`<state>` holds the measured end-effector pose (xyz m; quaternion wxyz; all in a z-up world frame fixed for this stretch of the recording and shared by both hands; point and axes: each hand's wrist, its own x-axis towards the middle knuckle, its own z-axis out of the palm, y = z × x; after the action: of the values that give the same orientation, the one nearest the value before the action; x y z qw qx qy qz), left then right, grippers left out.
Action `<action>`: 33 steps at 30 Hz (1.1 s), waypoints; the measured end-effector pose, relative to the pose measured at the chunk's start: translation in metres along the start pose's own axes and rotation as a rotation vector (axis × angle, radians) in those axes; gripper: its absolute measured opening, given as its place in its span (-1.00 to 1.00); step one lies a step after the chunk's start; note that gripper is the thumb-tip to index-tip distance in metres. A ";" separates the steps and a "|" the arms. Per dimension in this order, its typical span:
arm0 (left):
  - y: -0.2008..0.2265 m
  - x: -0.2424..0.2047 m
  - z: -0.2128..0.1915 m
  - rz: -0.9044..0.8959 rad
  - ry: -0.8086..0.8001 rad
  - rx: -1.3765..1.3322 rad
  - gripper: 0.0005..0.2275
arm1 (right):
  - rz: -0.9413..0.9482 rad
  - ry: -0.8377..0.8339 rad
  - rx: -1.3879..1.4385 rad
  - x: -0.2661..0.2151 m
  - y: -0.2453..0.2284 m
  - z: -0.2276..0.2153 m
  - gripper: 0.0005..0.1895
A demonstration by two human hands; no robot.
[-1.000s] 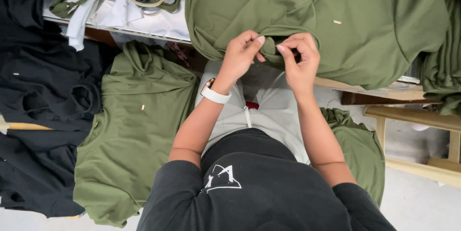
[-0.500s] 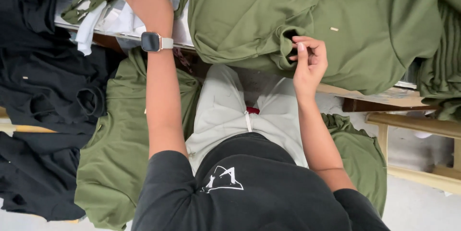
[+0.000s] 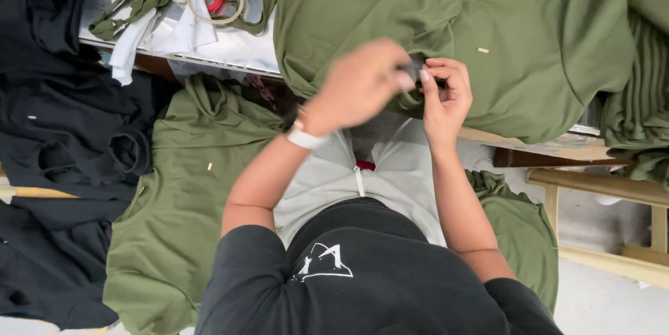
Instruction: A worker in a sewing factory trims loose threads from olive green t-shirts using a thread nipper and then folds them neatly on a metal workbench.
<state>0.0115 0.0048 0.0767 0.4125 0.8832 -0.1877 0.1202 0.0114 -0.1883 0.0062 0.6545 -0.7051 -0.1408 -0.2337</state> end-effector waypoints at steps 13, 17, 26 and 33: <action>-0.030 -0.030 0.065 0.163 0.098 0.265 -0.73 | -0.136 -0.070 -0.068 -0.001 0.019 -0.007 -0.91; -0.028 -0.031 0.059 0.139 0.090 0.234 -0.75 | -0.130 -0.059 -0.083 -0.002 0.017 -0.006 -0.90; -0.025 -0.028 0.068 0.204 0.114 0.482 -0.77 | -0.123 -0.046 -0.145 -0.002 0.008 -0.002 -0.88; -0.028 -0.025 0.072 0.224 0.172 0.554 -0.80 | -0.095 -0.051 -0.136 -0.003 0.013 -0.007 -0.88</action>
<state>0.0049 -0.0279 0.0028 0.1544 0.9225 -0.2085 0.2859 0.0145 -0.1962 -0.0059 0.5894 -0.7462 -0.1746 -0.2557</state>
